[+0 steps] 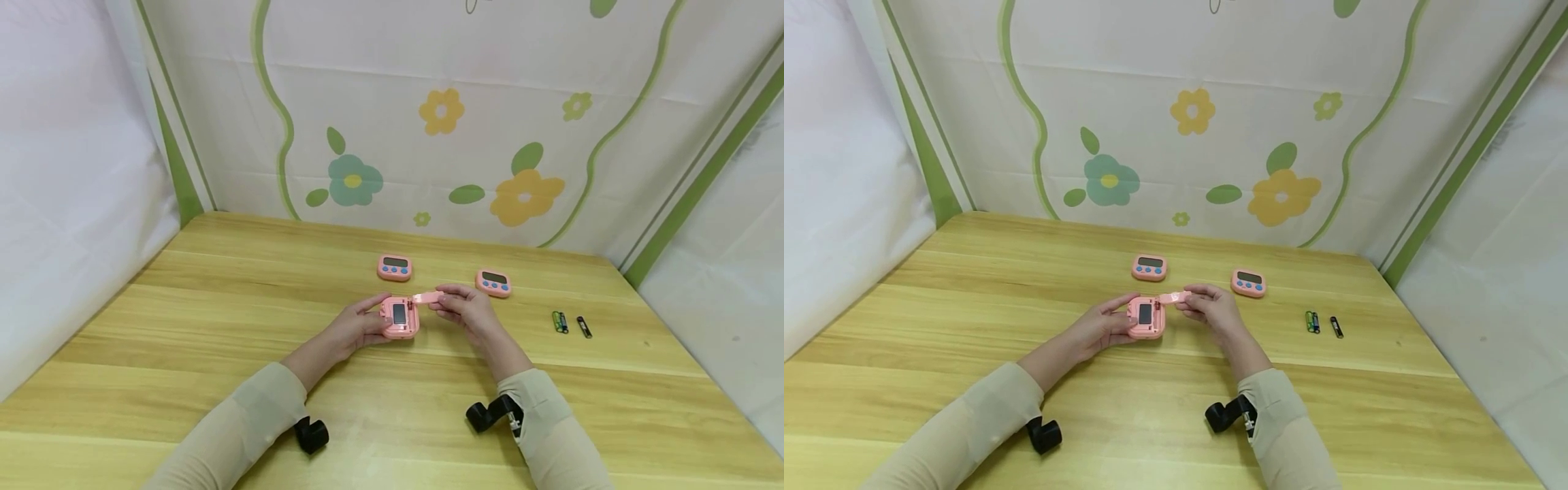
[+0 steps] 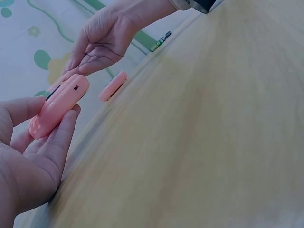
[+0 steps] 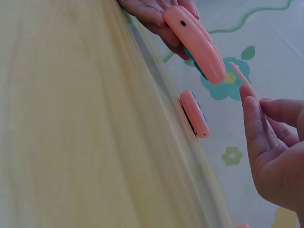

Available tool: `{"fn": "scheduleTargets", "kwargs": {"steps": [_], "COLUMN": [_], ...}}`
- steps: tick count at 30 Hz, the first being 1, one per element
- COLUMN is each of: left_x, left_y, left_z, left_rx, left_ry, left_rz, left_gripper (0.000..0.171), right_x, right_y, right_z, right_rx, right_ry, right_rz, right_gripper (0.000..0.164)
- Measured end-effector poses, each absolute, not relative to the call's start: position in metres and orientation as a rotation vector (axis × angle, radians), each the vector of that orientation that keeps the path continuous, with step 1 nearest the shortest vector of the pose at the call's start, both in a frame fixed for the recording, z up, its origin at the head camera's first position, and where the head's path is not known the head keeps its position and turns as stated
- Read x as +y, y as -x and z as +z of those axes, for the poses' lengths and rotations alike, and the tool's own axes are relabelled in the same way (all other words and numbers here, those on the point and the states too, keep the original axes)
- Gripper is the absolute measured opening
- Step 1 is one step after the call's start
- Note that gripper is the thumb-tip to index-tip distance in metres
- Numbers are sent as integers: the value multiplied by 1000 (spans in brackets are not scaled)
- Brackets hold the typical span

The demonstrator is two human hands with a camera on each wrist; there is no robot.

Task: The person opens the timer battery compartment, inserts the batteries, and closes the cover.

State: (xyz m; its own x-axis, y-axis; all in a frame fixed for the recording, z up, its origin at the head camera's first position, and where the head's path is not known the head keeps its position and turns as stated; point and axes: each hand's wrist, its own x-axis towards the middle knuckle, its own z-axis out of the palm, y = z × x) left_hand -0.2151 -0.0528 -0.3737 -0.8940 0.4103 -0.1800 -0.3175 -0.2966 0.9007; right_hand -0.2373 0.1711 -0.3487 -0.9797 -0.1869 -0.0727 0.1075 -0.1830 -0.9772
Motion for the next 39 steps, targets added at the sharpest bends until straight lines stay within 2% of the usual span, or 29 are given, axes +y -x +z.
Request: {"fn": "scheduleTargets", "kwargs": {"steps": [4, 10, 14, 19, 21, 26, 39], "left_x": [-53, -52, -52, -50, -49, -49, -52], "left_y": [215, 214, 213, 213, 214, 214, 212], "left_z": [-374, -373, -373, -373, -373, -375, -376], "left_rx": [1516, 1530, 1533, 1531, 1529, 1528, 1538], "left_ry": [-118, -124, -131, -138, -139, -145, -152], "left_rz": [2209, 2198, 2196, 2198, 2198, 2193, 2177], "left_gripper": [61, 61, 61, 60, 60, 60, 60], "right_x": [181, 200, 212, 228, 234, 249, 269], "right_y": [238, 239, 238, 236, 236, 237, 243], "right_z": [-349, -348, -347, -345, -345, -347, -361], "right_rx": [1928, 1914, 1937, 1979, 1994, 2068, 2198], "right_ry": [72, 68, 2, -147, -192, -296, -437], "right_rz": [-2256, -2308, -2310, -2306, -2306, -2236, -2104], "right_gripper": [38, 22, 25, 19, 21, 36, 40]}}
